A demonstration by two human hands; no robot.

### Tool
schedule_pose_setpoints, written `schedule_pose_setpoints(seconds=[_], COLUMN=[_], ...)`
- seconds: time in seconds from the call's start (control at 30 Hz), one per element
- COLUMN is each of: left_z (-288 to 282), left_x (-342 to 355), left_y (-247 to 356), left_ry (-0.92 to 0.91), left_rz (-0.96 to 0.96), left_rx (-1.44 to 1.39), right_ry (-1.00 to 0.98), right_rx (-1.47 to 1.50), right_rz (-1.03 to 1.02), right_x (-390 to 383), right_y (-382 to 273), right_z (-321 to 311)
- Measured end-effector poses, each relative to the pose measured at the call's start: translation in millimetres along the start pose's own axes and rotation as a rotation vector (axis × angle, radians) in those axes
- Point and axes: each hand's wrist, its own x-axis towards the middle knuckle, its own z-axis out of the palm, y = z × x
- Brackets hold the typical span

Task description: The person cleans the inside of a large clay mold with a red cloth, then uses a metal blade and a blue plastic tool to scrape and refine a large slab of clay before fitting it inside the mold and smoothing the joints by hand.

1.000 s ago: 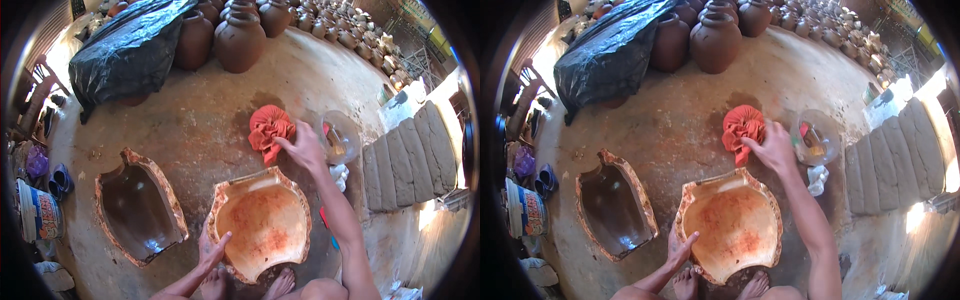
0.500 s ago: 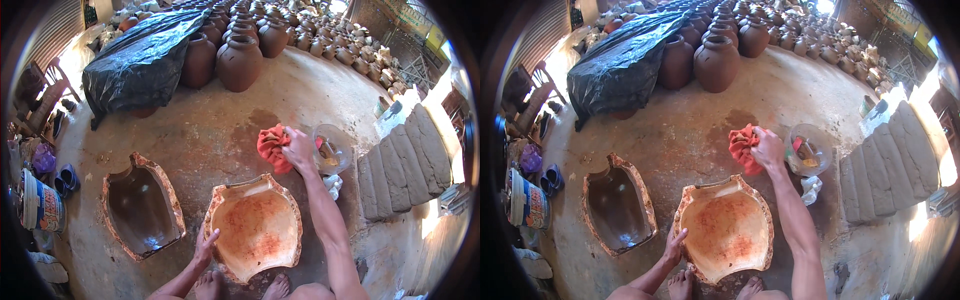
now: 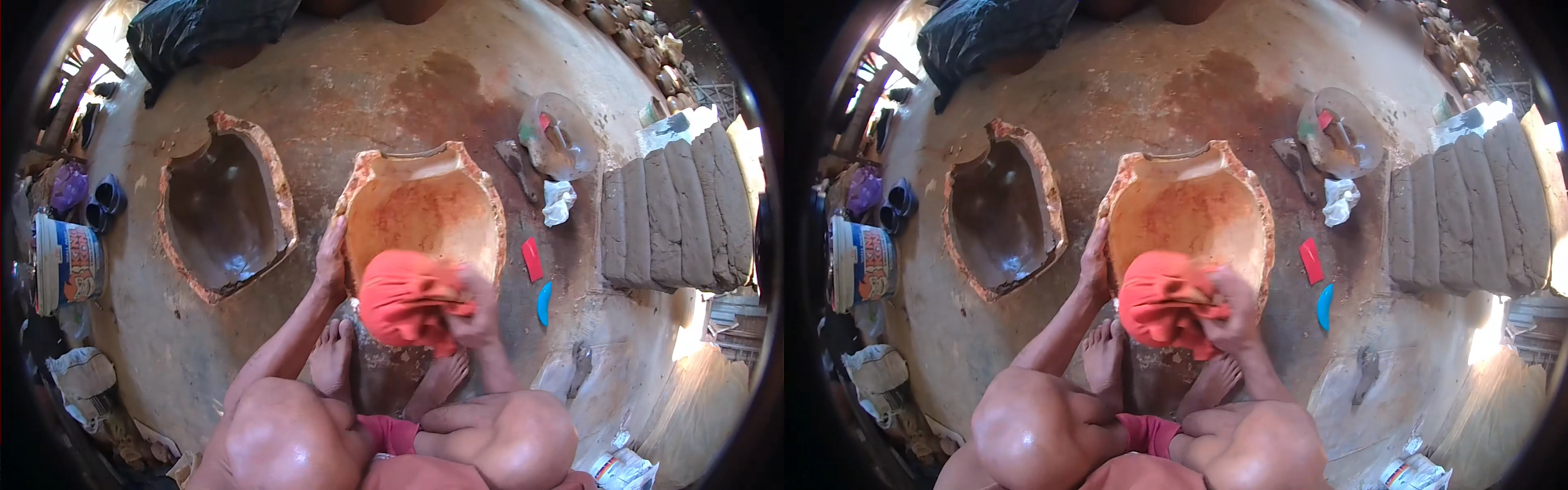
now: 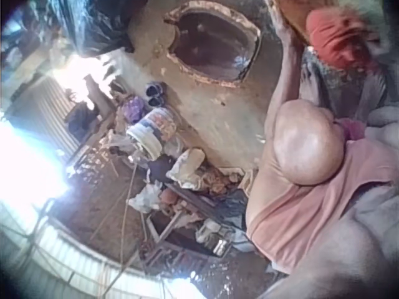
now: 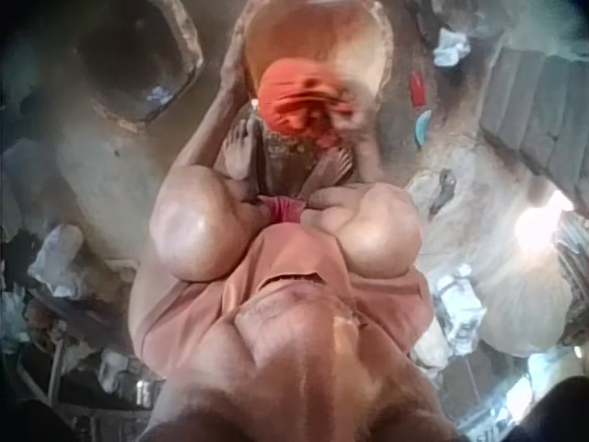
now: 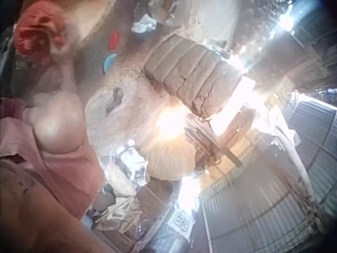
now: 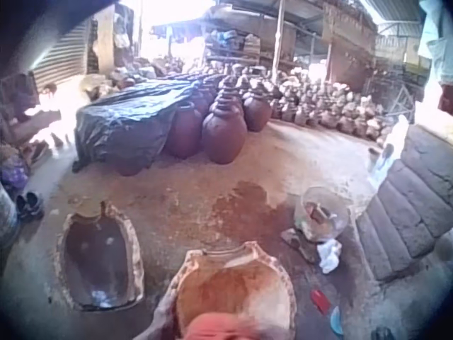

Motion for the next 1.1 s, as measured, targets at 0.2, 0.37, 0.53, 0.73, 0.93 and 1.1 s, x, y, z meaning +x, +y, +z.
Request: schedule_pose_setpoints(seconds=[0.2,0.37,0.53,0.73,0.93,1.1], left_z=[2,31,11,52,58,78], left_x=[0,-8,-6,-16,-4,-1], left_y=[8,11,17,26,6,6], left_ry=[-0.122,-0.146,-0.105,-0.171,-0.133,0.006], left_rz=[0.022,-0.125,-0.050,-0.067,-0.016,0.170], left_rx=[-0.010,-0.149,-0.125,-0.034,0.048,0.312], right_ry=[-0.227,-0.111,0.142,0.124,0.215,0.237], right_rx=[0.168,-0.063,0.221,-0.017,-0.269,-0.289], right_rz=[-0.017,-0.035,-0.081,-0.124,-0.147,-0.263], right_x=[9,19,46,86,107,90], right_y=[-12,55,-12,45,64,53], right_z=[8,48,44,52,40,17])
